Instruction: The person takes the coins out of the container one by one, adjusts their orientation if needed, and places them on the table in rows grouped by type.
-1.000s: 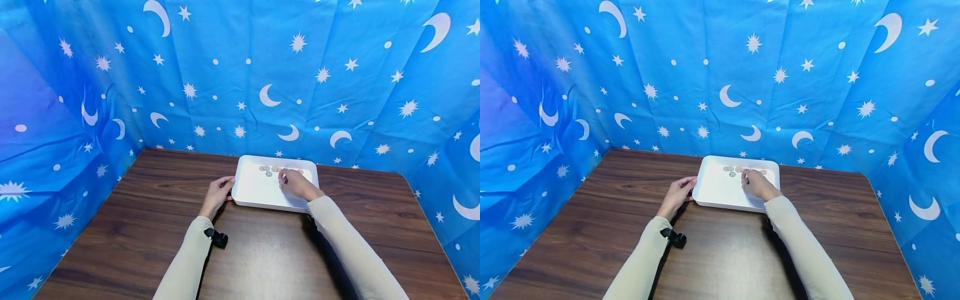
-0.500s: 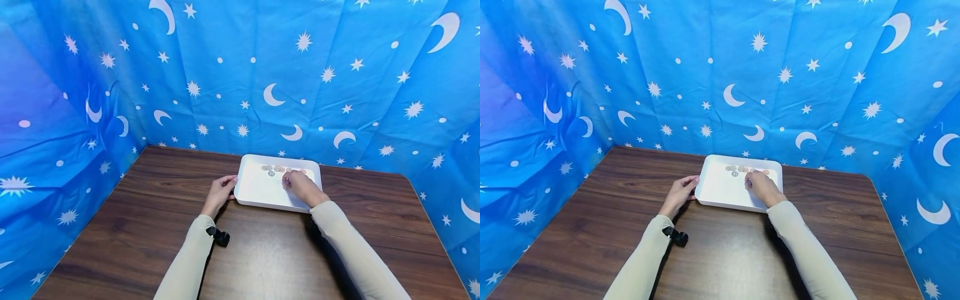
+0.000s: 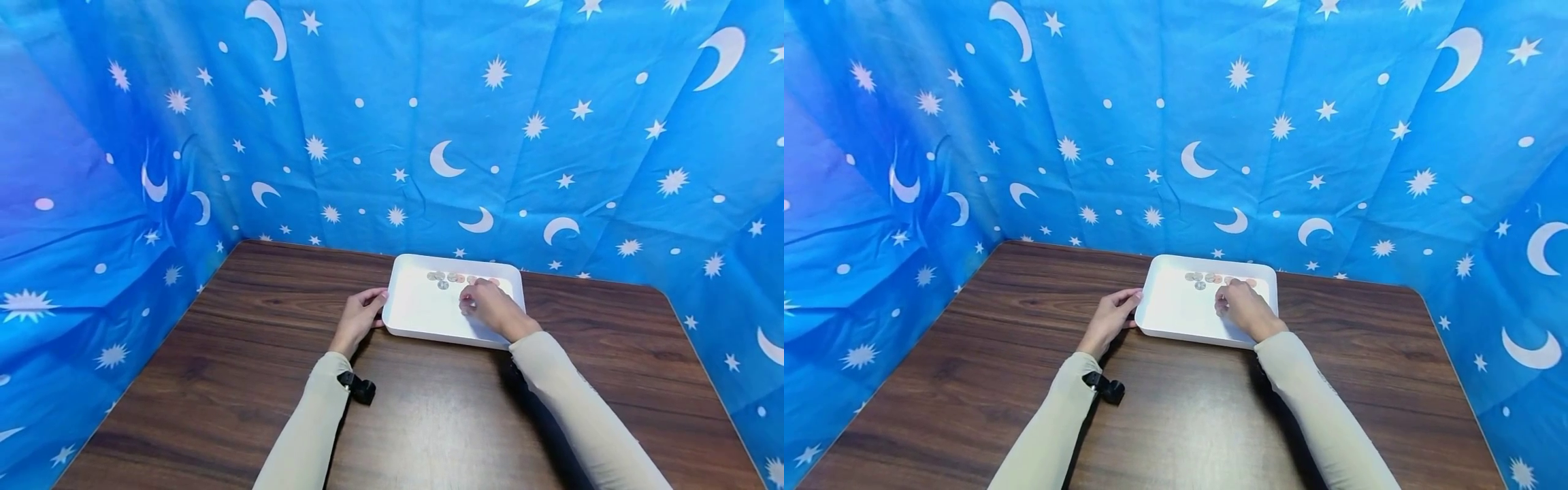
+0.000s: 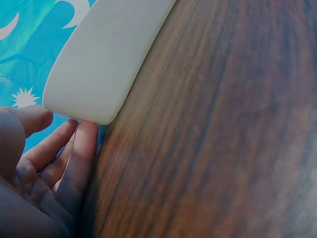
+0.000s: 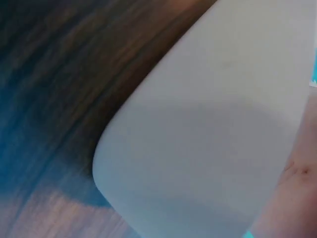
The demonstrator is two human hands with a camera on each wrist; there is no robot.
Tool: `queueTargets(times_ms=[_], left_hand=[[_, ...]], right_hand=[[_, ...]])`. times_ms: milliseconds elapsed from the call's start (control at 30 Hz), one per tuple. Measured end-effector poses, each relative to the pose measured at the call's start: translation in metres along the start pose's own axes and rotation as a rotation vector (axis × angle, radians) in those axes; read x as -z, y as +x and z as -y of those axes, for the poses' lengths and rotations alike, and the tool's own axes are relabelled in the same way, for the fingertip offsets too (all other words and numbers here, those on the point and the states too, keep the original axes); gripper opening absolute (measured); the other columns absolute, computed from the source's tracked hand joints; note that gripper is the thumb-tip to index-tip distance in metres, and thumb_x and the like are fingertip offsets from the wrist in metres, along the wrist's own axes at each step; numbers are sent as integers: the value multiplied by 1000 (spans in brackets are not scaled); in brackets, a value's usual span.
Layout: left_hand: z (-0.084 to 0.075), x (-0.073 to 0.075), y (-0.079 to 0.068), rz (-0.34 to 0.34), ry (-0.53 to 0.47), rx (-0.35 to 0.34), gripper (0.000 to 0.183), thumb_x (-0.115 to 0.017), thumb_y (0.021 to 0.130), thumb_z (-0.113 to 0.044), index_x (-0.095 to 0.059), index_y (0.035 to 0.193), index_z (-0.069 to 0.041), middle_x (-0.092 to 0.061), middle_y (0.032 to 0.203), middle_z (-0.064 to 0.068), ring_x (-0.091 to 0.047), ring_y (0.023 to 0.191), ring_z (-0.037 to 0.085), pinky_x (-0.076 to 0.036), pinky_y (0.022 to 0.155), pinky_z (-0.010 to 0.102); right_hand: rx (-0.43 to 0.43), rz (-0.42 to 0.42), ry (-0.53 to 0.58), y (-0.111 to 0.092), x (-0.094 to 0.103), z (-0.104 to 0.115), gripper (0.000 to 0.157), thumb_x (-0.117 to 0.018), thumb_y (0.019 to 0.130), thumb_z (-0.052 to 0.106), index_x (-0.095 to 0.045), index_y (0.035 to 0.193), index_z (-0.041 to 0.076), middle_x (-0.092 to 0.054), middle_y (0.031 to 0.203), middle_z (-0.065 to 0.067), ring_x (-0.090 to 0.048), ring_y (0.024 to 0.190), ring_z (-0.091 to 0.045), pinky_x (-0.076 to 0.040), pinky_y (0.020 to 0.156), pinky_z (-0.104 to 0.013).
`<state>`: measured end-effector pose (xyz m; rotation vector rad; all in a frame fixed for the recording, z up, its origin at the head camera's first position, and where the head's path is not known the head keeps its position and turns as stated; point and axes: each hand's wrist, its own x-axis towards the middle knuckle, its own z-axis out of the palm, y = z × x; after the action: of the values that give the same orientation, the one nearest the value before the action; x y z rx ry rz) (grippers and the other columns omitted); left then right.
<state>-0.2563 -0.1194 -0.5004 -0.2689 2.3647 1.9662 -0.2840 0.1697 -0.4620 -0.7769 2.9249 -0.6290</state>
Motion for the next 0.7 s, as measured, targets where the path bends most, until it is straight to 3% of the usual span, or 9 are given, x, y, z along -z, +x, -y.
queueTargets(times_ms=[133, 333, 467, 700], left_hand=[[1, -1, 2, 2, -8, 7, 35, -63, 108, -24, -69, 138, -5, -69, 124, 18, -66, 96, 18, -59, 64, 20], [-1, 1, 3, 7, -2, 13, 36, -63, 109, -26, -69, 138, -6, -69, 125, 18, -66, 97, 19, -59, 65, 20], [-1, 1, 4, 18, -5, 14, 36, -63, 109, -26, -69, 138, -6, -68, 125, 18, -66, 97, 18, -60, 65, 19], [1, 2, 4, 26, -16, 12, 35, -63, 108, -25, -70, 137, -6, -69, 124, 18, -66, 96, 17, -60, 65, 20]], right_hand=[[-38, -37, 56, -5, 1, 4, 22, -79, 96, 9, -78, 116, 0, -73, 108, -14, -67, 106, -30, -57, 101, -47], [-118, -69, 159, -15, 2, 16, 26, -78, 97, 11, -76, 121, 2, -71, 114, -15, -65, 113, -32, -53, 107, -50], [-114, -115, 181, -23, -1, 25, 27, -79, 95, 9, -75, 121, 2, -70, 113, -16, -64, 121, -35, -51, 110, -52], [-130, -164, 208, -35, -5, 44, 28, -81, 94, 11, -75, 121, 4, -69, 110, -14, -65, 102, -29, -59, 96, -46]])
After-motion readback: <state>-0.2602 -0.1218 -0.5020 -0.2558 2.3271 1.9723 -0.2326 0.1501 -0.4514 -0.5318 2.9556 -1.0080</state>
